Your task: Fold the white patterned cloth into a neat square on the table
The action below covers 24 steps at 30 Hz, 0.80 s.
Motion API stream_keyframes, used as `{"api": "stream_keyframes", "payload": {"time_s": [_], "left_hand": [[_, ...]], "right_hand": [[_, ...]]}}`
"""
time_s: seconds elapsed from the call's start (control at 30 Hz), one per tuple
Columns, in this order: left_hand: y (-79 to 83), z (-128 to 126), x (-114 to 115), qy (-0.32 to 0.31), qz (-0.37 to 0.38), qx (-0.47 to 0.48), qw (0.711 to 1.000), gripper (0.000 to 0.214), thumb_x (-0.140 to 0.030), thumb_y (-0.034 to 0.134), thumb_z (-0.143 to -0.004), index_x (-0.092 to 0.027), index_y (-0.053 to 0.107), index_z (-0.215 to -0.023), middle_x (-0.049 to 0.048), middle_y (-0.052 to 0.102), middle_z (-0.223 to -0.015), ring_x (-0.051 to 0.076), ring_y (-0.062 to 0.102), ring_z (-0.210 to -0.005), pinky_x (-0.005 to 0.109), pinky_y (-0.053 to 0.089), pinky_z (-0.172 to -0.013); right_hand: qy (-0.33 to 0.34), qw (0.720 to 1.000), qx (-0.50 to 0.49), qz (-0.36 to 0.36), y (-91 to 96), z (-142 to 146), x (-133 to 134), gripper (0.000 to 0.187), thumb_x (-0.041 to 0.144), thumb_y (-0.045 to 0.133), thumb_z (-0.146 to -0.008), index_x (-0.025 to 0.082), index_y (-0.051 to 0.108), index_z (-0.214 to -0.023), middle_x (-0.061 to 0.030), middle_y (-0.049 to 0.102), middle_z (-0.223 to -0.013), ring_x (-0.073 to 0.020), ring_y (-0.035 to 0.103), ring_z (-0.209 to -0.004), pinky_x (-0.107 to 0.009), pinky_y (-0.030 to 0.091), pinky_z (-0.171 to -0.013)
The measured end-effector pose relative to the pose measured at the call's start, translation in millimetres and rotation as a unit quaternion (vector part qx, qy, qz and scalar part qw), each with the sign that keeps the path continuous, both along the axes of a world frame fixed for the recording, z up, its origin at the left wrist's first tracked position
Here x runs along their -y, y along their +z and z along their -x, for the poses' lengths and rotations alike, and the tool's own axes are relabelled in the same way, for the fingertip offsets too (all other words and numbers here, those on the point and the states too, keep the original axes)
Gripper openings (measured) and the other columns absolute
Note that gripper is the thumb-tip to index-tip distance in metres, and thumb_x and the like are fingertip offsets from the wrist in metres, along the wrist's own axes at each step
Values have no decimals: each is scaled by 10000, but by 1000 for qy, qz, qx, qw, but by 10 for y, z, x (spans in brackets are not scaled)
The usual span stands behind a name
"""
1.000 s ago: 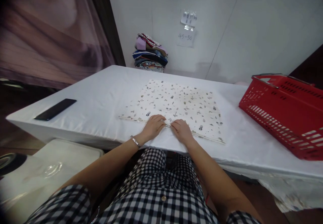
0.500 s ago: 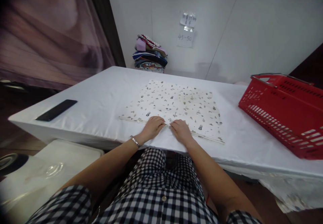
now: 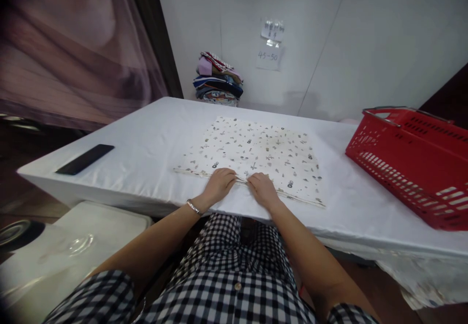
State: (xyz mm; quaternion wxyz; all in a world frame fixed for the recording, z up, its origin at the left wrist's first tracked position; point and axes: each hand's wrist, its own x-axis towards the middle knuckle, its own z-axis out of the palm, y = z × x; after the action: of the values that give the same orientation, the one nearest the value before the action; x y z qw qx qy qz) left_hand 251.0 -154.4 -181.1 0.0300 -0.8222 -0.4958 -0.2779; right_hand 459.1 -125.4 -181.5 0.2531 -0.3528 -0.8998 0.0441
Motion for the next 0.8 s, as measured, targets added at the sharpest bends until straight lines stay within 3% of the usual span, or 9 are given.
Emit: {"api": "stream_keyframes", "payload": {"time_s": [0.3,0.5,0.6,0.8], "left_hand": [[12,-6,30,12,5,-56,998,152,-149,477,-893,-154,626,-865,48,655,-826,191,574,-845,379,405,-827],[63,3,41,-65,13,-57,996,201,-206,450,-920,-199,647,-961,53,575,-1216,208,473,-1129,384,376,-930],[71,0,16,-70,26,-58,996,199,-261,466,-925,-212,659,-938,38,562,-1239,207,446,-1167,393,355,-958],[73,-52,-36,-84,10,-81,993,254,-181,403,-933,-178,629,-817,41,585,-1196,198,455,-1155,380,364,-938]], "right_hand": [[-2,1000,17,-6,8,4,9,247,268,408,-956,190,642,-962,-81,633,-934,-213,528,-882,-343,424,-782],[-6,1000,23,-13,-13,4,-1,234,274,421,-954,187,638,-960,-72,628,-914,-207,518,-855,-336,416,-764],[-8,1000,25,-12,-20,4,-4,226,270,430,-950,184,638,-964,-73,628,-916,-204,518,-858,-333,414,-765],[-8,1000,26,-12,-2,16,3,239,263,412,-950,191,640,-959,-78,626,-915,-209,520,-851,-343,414,-760]]}}
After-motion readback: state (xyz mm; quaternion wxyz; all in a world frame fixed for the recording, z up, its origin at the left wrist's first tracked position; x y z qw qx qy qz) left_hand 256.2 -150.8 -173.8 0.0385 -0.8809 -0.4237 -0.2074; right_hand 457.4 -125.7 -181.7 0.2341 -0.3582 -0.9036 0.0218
